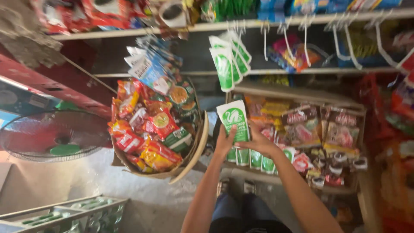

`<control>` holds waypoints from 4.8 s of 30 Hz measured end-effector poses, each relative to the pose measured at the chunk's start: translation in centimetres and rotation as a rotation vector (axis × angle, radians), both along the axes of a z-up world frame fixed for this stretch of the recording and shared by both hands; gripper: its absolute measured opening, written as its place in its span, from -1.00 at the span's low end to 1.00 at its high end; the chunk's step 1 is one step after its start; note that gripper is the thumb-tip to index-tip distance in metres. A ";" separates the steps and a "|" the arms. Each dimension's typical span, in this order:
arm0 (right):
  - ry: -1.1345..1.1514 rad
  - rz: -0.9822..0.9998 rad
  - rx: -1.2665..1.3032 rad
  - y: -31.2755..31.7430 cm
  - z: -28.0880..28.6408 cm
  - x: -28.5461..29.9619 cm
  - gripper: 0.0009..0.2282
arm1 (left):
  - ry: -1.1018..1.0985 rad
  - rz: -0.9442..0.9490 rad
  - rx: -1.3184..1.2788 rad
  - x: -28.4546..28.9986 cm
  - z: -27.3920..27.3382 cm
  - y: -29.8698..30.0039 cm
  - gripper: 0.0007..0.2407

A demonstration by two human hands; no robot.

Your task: The recorder is restocking various food packets from a box and a basket onto wire shelves in a grocery store.

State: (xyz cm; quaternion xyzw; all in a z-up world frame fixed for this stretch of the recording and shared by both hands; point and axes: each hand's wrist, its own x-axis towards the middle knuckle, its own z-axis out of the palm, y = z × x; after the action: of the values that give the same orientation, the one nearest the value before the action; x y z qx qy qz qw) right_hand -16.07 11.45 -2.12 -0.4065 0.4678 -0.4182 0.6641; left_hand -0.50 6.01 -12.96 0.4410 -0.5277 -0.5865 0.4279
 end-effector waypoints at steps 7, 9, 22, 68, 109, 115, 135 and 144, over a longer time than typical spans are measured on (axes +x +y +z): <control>-0.239 -0.176 0.353 6.2 -14.4 -1.6 -0.15 | -0.467 -0.172 0.383 0.0 -10.5 6.6 -0.54; -0.195 -0.250 0.478 7.9 -17.6 -1.4 -0.14 | -0.197 -0.188 0.602 0.1 -13.4 8.9 -0.51; 0.019 -0.366 0.258 6.8 -23.9 3.1 -0.12 | -0.319 -0.003 0.327 2.8 -20.4 8.8 -0.47; 0.495 -0.603 -0.366 -20.1 -6.9 1.8 -0.45 | -0.307 -0.291 0.080 2.1 5.3 -20.0 -0.34; 0.256 -0.100 0.002 3.9 -10.3 1.8 -0.10 | -0.045 -0.485 0.143 2.5 -5.5 2.3 -0.51; 0.154 -0.276 0.363 9.3 -19.0 1.3 -0.29 | -0.032 -0.403 0.544 1.2 -14.1 7.8 -0.41; 1.096 0.113 -0.023 12.0 -28.5 2.3 -0.41 | -1.231 -0.851 -0.213 1.1 -15.0 10.7 -0.30; 0.788 0.017 -0.114 12.5 -31.3 0.5 -0.42 | -1.003 -0.655 -0.090 0.0 -15.6 10.3 -0.28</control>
State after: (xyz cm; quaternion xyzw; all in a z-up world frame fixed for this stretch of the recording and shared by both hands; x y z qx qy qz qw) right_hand -15.60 23.94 -33.46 -0.5758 0.6596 -0.2499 0.4135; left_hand -0.53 16.35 -28.57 0.4599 -0.7980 -0.3852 -0.0579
